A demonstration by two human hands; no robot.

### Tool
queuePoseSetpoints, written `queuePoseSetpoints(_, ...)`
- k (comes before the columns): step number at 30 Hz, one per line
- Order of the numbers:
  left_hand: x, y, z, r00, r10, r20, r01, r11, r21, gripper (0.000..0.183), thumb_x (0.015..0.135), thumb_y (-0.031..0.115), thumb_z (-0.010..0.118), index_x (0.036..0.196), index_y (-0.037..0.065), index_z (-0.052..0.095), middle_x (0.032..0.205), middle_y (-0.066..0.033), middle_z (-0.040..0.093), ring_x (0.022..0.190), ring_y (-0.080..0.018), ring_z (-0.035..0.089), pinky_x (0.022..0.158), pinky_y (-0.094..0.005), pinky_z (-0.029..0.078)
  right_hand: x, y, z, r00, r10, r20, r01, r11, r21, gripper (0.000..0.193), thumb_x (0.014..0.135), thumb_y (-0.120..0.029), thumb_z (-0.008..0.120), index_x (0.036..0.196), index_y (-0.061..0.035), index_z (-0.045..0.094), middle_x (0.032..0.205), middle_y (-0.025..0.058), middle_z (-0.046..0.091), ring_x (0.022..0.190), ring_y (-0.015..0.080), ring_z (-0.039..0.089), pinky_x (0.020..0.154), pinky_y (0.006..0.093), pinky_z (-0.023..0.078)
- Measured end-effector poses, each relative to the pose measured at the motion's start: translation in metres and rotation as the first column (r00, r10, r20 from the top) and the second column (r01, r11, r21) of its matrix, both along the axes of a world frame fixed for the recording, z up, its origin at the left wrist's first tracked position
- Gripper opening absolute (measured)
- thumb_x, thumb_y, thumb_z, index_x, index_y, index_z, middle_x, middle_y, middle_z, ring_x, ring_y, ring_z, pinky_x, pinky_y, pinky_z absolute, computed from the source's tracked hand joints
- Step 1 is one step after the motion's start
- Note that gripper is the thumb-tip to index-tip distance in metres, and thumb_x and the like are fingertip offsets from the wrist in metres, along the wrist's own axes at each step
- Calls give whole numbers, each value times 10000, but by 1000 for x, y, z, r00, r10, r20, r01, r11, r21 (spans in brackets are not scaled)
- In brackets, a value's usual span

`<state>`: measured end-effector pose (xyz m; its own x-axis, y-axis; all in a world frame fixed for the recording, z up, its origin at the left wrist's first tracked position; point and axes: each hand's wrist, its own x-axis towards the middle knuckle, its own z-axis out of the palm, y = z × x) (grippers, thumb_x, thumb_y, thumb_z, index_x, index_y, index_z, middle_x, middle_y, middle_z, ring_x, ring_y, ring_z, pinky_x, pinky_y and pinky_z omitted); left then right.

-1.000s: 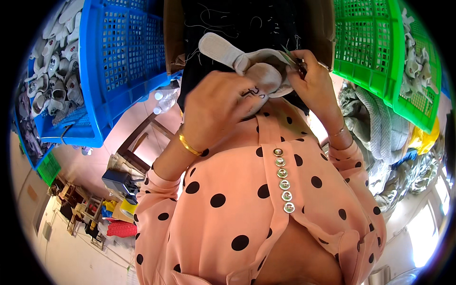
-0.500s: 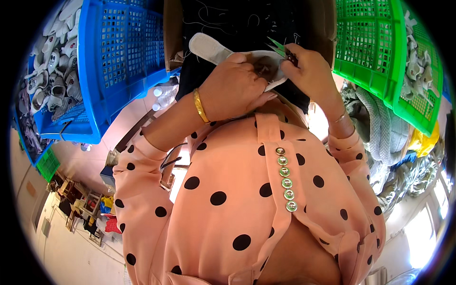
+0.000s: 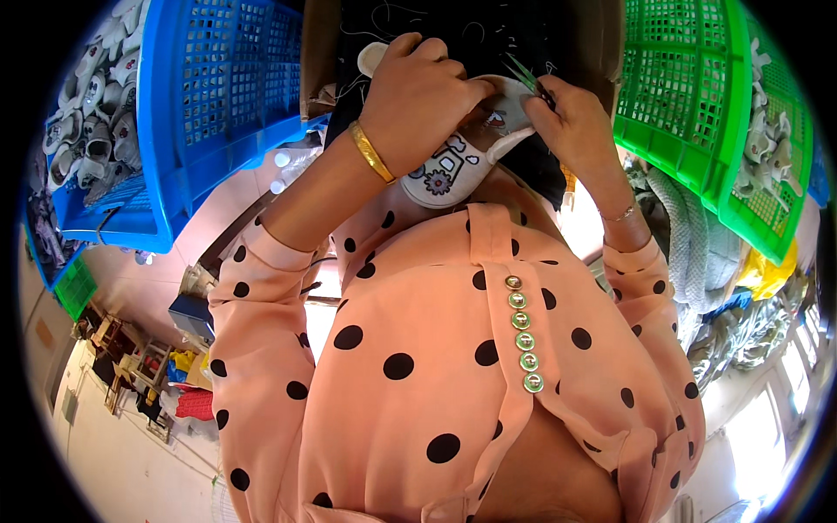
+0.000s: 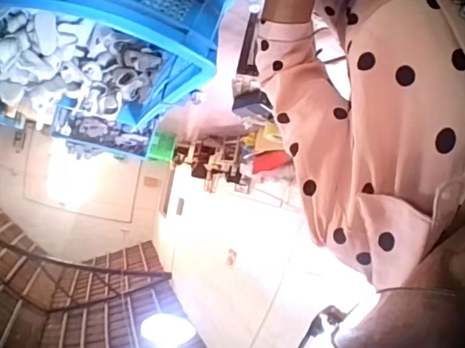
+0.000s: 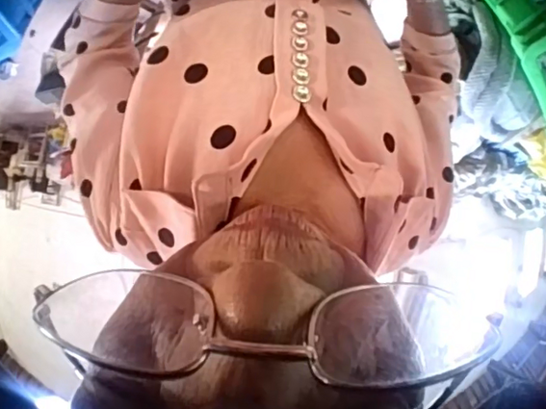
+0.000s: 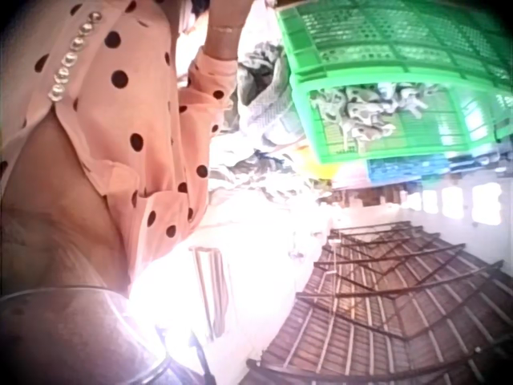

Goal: The person uses scissors to trim excess fabric and threads from the edges of small white baby sandals. They handle the sandals one at a time, turning them to access different sides, and place the finished items into a blue basket.

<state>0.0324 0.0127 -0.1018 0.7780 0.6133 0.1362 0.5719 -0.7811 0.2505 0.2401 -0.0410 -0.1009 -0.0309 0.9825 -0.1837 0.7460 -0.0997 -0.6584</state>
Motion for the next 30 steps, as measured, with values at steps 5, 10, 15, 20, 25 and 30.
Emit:
queuePoseSetpoints(5,9,5,-4,995,11,-98,-10,1000,6,193,768,286,682,948,237,734,683,29,643,782,-162,564,803,-328,410,-6,4,1,999,-20,27,21,998,-55,245,798,-246,569,809,-6,617,624,177,577,608,381,574,544,436,453)
queuePoseSetpoints(10,9,5,-13,994,7,-105,-7,1000,7,171,764,280,676,915,230,739,657,26,639,762,-166,570,777,-328,407,-8,5,0,998,20,62,-15,997,-74,245,793,-254,574,788,-11,602,641,178,583,618,382,577,546,441,452)
queuePoseSetpoints(15,6,2,-24,998,24,-53,-26,999,-35,137,764,267,677,873,215,742,678,29,646,778,-166,579,768,-334,414,-11,4,0,995,43,90,-38,997,-63,240,789,-255,579,789,-15,595,642,171,587,625,378,581,552,440,455)
queuePoseSetpoints(20,7,-6,-31,997,72,16,-69,986,-152,123,763,264,689,847,195,747,743,33,672,813,-165,594,772,-330,427,-16,2,6,989,76,126,-67,995,-78,237,788,-255,584,817,-20,602,642,156,594,632,370,588,563,432,462)
queuePoseSetpoints(25,1,-5,-37,982,97,165,-37,942,-332,122,769,236,686,843,162,749,797,-6,693,772,-197,631,720,-327,474,-18,2,11,983,92,161,-78,993,-90,247,781,-260,594,849,-24,613,643,147,601,642,361,601,570,429,468)
queuePoseSetpoints(30,-5,-2,-32,972,123,201,-7,866,-500,142,792,222,669,861,118,738,797,-64,687,709,-256,655,638,-342,514,-12,1,16,970,156,185,-147,987,-58,349,857,-368,610,869,-19,601,654,142,614,646,349,614,562,403,479)
